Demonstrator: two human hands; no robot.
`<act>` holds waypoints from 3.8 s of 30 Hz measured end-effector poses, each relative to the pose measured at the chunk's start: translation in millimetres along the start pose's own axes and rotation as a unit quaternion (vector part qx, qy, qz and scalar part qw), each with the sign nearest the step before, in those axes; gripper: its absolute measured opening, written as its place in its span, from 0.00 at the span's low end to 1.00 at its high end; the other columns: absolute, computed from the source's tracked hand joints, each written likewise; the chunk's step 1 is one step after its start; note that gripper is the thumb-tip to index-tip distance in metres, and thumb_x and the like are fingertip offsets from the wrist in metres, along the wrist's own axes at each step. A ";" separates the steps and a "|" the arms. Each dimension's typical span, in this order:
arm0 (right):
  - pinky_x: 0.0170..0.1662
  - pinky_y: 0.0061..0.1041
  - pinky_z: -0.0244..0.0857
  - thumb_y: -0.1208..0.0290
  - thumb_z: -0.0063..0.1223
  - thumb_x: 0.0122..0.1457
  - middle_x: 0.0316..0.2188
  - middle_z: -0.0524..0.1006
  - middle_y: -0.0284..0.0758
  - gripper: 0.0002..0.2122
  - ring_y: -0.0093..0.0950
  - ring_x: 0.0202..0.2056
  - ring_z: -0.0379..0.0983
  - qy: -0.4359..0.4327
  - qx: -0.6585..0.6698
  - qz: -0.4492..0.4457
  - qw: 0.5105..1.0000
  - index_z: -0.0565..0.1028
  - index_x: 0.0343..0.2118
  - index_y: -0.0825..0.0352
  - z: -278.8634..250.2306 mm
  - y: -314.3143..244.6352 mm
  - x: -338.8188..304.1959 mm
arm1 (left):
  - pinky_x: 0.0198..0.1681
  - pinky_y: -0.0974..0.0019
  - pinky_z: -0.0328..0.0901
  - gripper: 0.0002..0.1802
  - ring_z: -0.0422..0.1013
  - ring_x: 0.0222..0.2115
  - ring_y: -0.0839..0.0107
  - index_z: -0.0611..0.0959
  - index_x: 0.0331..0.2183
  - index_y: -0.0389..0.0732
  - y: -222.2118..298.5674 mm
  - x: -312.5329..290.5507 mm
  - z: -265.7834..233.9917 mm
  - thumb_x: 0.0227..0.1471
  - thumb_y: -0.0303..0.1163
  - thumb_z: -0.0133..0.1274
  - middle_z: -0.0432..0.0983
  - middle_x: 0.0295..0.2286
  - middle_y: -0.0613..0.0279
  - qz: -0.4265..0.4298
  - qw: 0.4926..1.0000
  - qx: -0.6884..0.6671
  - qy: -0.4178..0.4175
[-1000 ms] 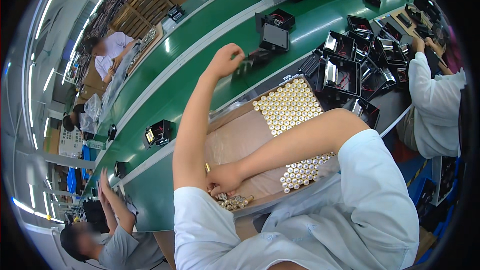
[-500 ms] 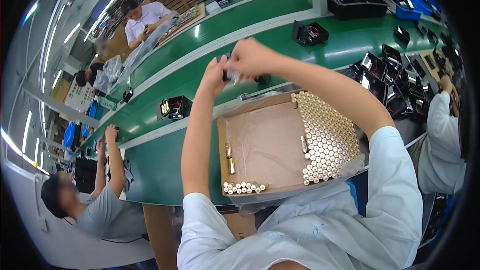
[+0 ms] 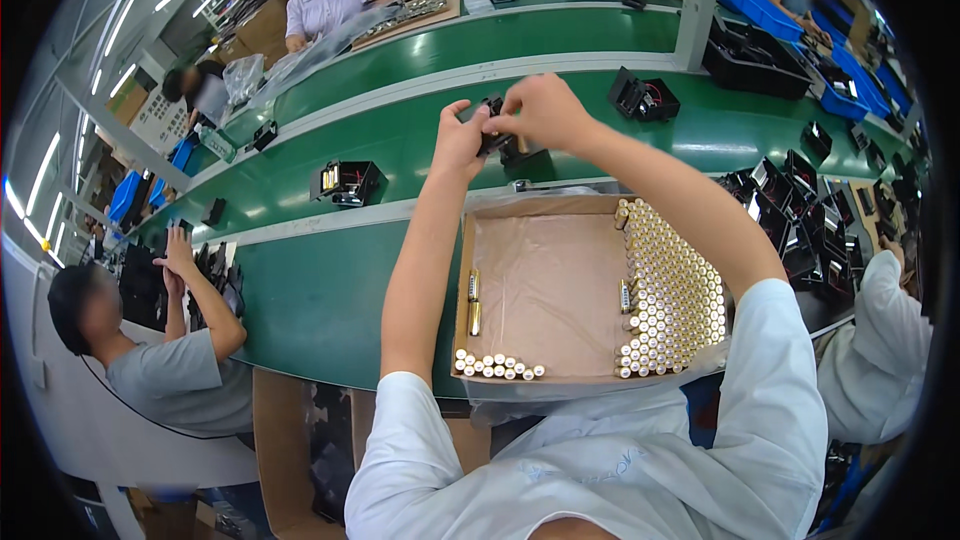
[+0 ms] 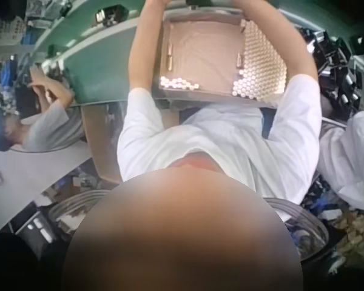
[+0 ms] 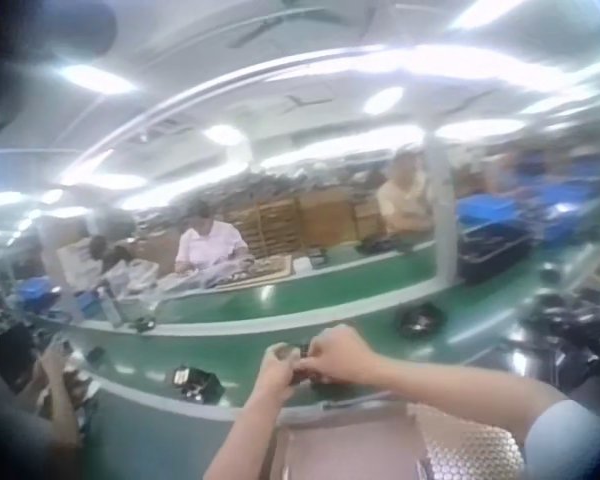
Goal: Manually sorting and placing small cylindrical batteries into organized packaging trays on a production line.
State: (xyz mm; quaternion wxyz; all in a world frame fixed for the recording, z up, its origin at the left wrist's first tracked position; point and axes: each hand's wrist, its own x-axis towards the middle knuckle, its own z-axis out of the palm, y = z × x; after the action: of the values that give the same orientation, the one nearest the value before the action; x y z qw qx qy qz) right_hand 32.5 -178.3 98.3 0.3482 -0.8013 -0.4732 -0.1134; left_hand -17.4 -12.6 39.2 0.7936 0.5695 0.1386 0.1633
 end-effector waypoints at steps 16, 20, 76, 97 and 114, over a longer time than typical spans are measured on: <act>0.26 0.29 0.67 0.62 0.60 0.53 0.21 0.80 0.39 0.11 0.33 0.19 0.71 0.015 -0.072 0.003 0.997 0.81 0.27 0.67 2.8 21.0 35.1 | 0.37 0.56 0.75 0.38 0.73 0.39 0.57 0.58 0.57 0.41 7.8 -16.3 9.3 0.48 0.14 0.57 0.66 0.46 0.42 0.023 0.991 0.060 -0.117; 0.25 0.30 0.66 0.64 0.59 0.53 0.21 0.79 0.41 0.10 0.33 0.18 0.71 0.042 -0.075 -0.005 0.996 0.81 0.27 0.68 8.6 22.7 32.1 | 0.38 0.57 0.75 0.38 0.73 0.39 0.58 0.58 0.57 0.42 8.0 -13.3 5.7 0.47 0.13 0.56 0.67 0.45 0.42 0.023 0.992 0.069 -0.105; 0.40 0.44 0.71 0.64 0.49 0.58 0.41 0.80 0.45 0.13 0.47 0.38 0.75 0.044 -0.243 0.114 0.962 0.79 0.36 0.69 73.1 88.3 46.8 | 0.32 0.43 0.67 0.25 0.70 0.36 0.43 0.68 0.50 0.37 -1.1 22.5 -80.3 0.51 0.32 0.54 0.67 0.46 0.36 0.203 0.662 0.677 0.251; 0.31 0.27 0.64 0.61 0.48 0.67 0.25 0.77 0.33 0.14 0.26 0.24 0.70 -0.510 0.250 0.051 0.822 0.75 0.45 0.66 32.9 -114.4 -159.2 | 0.48 0.46 0.67 0.23 0.72 0.44 0.51 0.75 0.51 0.45 -58.1 71.7 -68.6 0.54 0.39 0.57 0.73 0.41 0.47 0.265 0.800 0.532 -0.081; 0.27 0.23 0.64 0.63 0.49 0.68 0.19 0.77 0.31 0.12 0.24 0.17 0.68 -0.511 0.300 0.032 0.805 0.78 0.40 0.66 44.8 -104.7 -161.7 | 0.43 0.57 0.72 0.20 0.76 0.35 0.54 0.81 0.44 0.40 -27.8 21.9 -60.7 0.49 0.35 0.65 0.79 0.37 0.46 0.238 0.836 0.494 0.010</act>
State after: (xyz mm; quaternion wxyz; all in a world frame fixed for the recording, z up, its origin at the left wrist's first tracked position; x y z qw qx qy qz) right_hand -147.0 -226.0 30.0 0.2819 -0.6135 -0.5676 0.4712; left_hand -19.4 40.4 -6.9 0.3422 0.8995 0.0693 0.2625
